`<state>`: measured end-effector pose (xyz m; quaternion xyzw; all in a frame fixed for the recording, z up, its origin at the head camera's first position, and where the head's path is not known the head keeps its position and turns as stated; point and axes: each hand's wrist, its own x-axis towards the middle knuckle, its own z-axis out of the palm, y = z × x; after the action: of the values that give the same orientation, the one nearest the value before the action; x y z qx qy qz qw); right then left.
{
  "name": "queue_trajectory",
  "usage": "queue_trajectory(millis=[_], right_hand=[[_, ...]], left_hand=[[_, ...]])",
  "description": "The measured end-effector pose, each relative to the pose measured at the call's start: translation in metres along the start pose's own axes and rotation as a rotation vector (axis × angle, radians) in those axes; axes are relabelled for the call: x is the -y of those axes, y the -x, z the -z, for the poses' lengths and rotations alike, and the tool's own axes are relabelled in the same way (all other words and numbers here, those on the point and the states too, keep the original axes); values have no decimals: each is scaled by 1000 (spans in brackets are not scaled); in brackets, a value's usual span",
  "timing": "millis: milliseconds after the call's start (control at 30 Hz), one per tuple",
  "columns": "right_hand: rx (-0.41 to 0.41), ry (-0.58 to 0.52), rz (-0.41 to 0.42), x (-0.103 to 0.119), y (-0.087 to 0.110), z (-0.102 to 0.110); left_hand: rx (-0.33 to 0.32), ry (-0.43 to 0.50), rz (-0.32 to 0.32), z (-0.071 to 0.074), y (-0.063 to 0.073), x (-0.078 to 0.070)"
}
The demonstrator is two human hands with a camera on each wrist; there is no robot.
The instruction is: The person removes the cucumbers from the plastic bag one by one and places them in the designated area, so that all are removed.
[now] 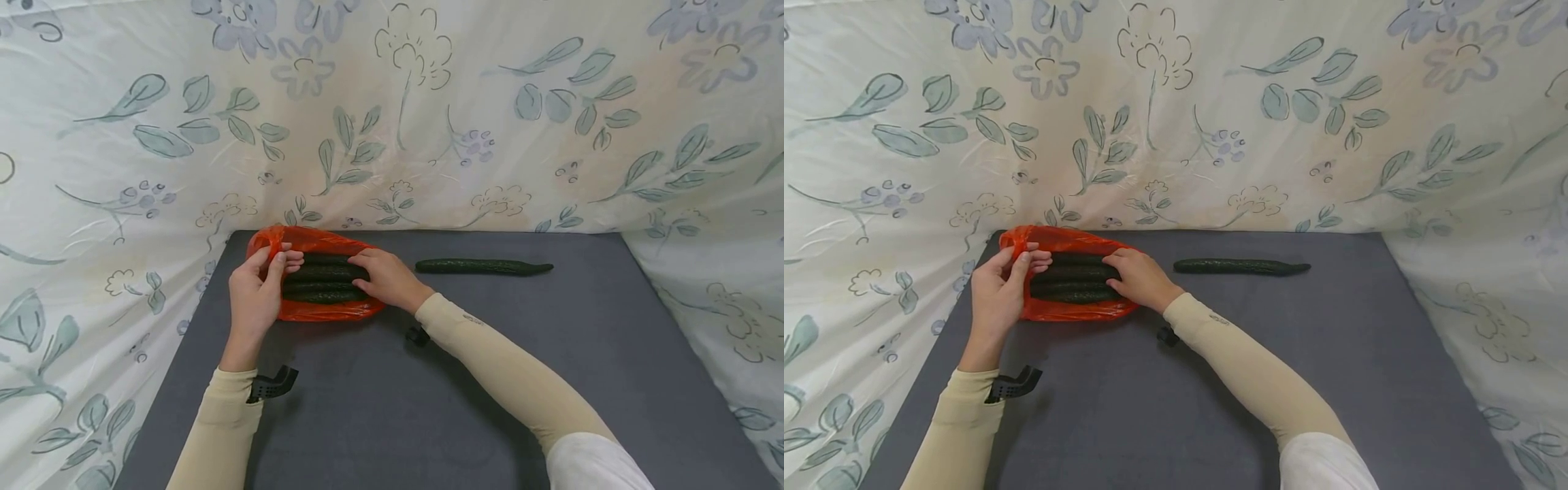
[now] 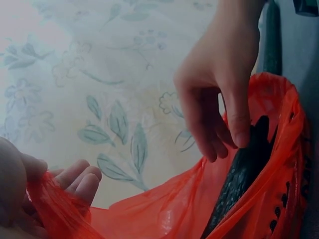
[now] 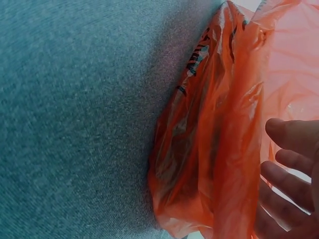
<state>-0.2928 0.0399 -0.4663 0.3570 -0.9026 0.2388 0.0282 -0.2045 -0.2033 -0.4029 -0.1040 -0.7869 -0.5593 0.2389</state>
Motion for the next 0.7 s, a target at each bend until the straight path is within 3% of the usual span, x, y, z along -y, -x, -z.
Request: queue_trajectory(millis=[700], right_hand=[[23, 41, -24, -3, -9, -14]], left_hand=[[9, -1, 2, 2, 1, 2]])
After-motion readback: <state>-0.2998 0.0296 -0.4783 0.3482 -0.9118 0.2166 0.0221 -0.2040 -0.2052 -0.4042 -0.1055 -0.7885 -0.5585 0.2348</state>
